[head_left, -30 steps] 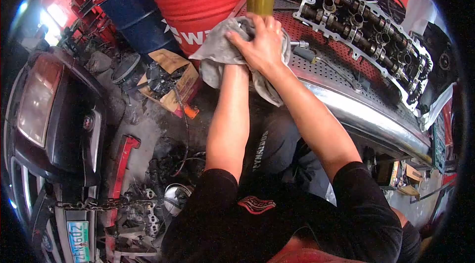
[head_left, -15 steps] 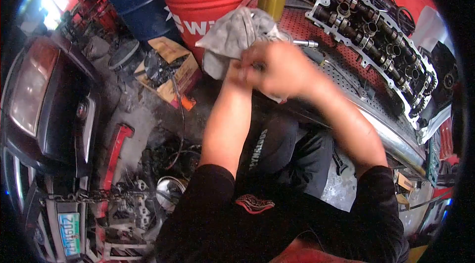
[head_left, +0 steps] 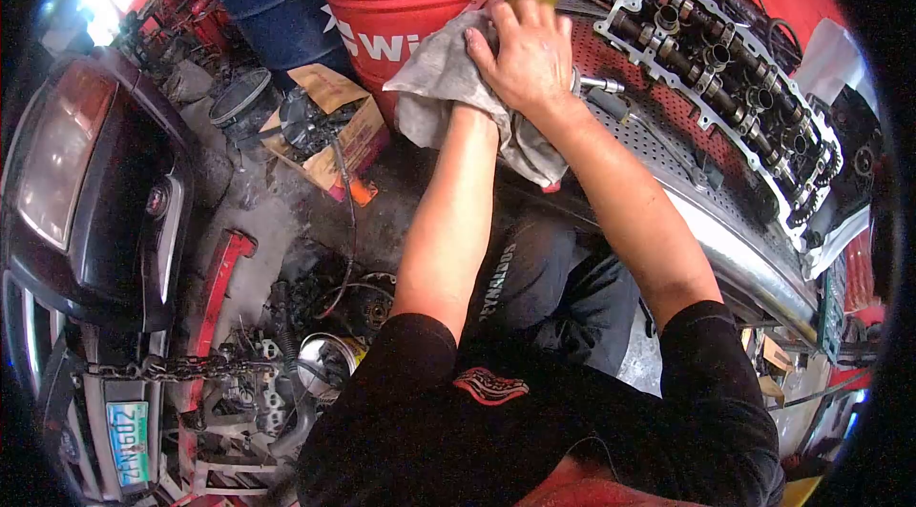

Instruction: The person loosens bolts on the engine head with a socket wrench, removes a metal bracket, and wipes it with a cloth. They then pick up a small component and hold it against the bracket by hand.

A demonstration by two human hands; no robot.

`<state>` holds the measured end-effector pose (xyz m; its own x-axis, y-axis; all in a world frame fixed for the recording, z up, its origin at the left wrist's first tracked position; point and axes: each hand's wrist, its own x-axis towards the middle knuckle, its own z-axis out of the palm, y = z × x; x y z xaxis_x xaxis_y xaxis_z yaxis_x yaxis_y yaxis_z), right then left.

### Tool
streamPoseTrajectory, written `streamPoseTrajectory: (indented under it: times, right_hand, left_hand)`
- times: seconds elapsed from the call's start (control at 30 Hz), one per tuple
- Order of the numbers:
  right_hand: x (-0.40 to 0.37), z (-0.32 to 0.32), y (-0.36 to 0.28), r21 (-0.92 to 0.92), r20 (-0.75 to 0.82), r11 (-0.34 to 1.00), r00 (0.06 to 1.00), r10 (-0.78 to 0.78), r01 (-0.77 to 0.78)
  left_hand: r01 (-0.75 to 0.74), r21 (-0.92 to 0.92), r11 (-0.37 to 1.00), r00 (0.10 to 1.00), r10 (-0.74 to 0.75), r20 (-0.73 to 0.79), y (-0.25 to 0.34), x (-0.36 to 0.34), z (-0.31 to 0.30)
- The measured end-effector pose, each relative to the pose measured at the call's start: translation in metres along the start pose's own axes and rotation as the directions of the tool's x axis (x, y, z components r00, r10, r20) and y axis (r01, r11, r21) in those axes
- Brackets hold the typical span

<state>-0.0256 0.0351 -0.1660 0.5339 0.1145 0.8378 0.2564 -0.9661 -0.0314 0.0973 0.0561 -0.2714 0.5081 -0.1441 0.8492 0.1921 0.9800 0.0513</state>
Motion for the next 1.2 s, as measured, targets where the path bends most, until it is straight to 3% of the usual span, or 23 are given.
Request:
streamPoseTrajectory:
  times: [0.03,0.07,0.17,0.3,0.33,0.43,0.47,0.5,0.57,0.6,0.63,0.67,0.77,0.8,0.83,0.87,0.9,0.93,0.97,1.0,1.03,1.13,1.2]
  right_hand:
    - [0.004,-0.002,-0.001,-0.037,-0.13,0.998,0.99,-0.059,0.055]
    - [0.009,0.004,0.005,-0.008,-0.124,0.999,0.991,-0.053,0.053]
    - [-0.006,0.028,-0.012,0.316,0.211,0.934,0.972,0.099,-0.164]
    - [-0.051,-0.007,-0.028,0.25,0.304,0.968,0.946,-0.112,0.034]
    - [-0.052,-0.034,-0.025,0.361,0.384,0.932,0.907,-0.171,0.023]
    - [-0.042,-0.062,0.026,0.55,0.607,0.698,0.794,0.043,-0.459]
    - [-0.035,-0.061,0.033,0.304,0.537,0.887,0.832,0.143,-0.349]
    - [-0.028,-0.06,0.043,0.003,0.431,0.972,0.877,0.212,-0.236]
    - [-0.035,-0.031,0.054,-0.108,0.335,0.992,0.937,0.1,-0.068]
    - [-0.025,-0.025,0.053,-0.045,0.33,0.99,0.933,0.143,-0.136]
    - [-0.02,-0.021,0.051,0.021,0.335,0.978,0.923,0.187,-0.206]
    - [-0.011,-0.035,0.043,0.077,0.356,0.948,0.897,0.262,-0.308]
    - [-0.011,-0.03,0.064,0.463,0.277,0.674,0.816,0.507,-0.576]
    - [-0.014,-0.021,0.086,0.582,0.336,0.476,0.728,0.598,-0.66]
    - [-0.013,-0.018,0.099,0.755,0.324,0.26,0.687,0.65,-0.602]
    - [-0.007,-0.029,0.093,0.815,0.388,0.056,0.616,0.686,-0.576]
    - [0.0,-0.045,0.08,0.838,0.463,-0.15,0.539,0.704,-0.525]
    - [0.004,-0.053,0.064,0.881,0.472,-0.239,0.779,0.413,-0.408]
    - [0.002,-0.01,0.073,0.923,0.184,0.221,0.864,0.468,-0.316]
    - [-0.005,0.005,0.057,0.803,0.304,0.396,0.877,0.371,-0.446]
    - [-0.012,0.006,0.041,0.759,0.121,0.587,0.946,0.3,-0.283]
    - [-0.011,-0.009,0.038,0.664,0.121,0.723,0.982,0.146,-0.189]
    - [-0.014,-0.019,0.034,0.568,0.083,0.819,0.995,0.046,-0.085]
  left_hand:
    - [0.001,-0.04,0.999,0.998,0.002,0.07,-0.002,0.001,0.004]
    - [-0.018,-0.052,0.998,1.0,0.019,0.013,0.0,0.001,0.028]
    - [-0.06,-0.086,0.995,0.987,0.046,-0.154,0.007,0.001,0.095]
    - [-0.015,-0.152,0.988,0.973,-0.021,-0.232,0.013,-0.008,0.065]
    - [0.006,-0.181,0.983,0.966,-0.052,-0.252,0.016,-0.013,0.048]
    - [0.032,-0.468,0.883,0.963,-0.153,-0.222,0.019,-0.017,0.017]
    - [0.024,-0.686,0.727,0.961,-0.206,-0.185,0.02,-0.015,0.021]
    - [-0.032,-0.948,0.316,0.961,-0.252,-0.117,0.017,-0.013,0.027]
    - [-0.147,-0.948,-0.283,0.972,-0.221,-0.084,0.017,0.018,0.086]
    - [-0.139,-0.412,-0.901,0.952,-0.236,0.196,0.011,0.027,0.089]
    - [-0.114,-0.003,-0.993,0.931,-0.108,0.349,0.008,0.031,0.088]
    - [-0.197,0.397,-0.897,0.872,0.025,0.488,0.005,0.035,0.087]
    - [-0.189,0.364,-0.912,0.623,0.175,0.762,0.012,0.051,0.082]
    - [-0.232,0.391,-0.891,0.678,0.141,0.722,0.016,0.053,0.085]
    - [-0.268,0.423,-0.865,0.728,0.105,0.677,0.022,0.056,0.091]
    - [-0.316,0.509,-0.801,0.879,-0.044,0.476,0.038,0.049,0.11]
    - [-0.323,0.605,-0.728,0.945,-0.219,0.241,0.053,0.038,0.129]
    - [-0.293,0.697,-0.655,0.915,-0.403,0.005,0.058,0.031,0.137]
    - [-0.358,0.646,-0.674,0.907,-0.415,0.07,0.055,0.026,0.128]
    - [-0.419,0.589,-0.691,0.894,-0.427,0.136,0.051,0.016,0.106]
    - [-0.477,0.526,-0.705,0.875,-0.44,0.203,0.046,0.008,0.085]
    - [-0.58,0.48,-0.658,0.814,-0.491,0.31,0.052,0.012,0.074]
    - [-0.571,0.531,-0.626,0.816,-0.505,0.282,0.062,0.007,0.077]
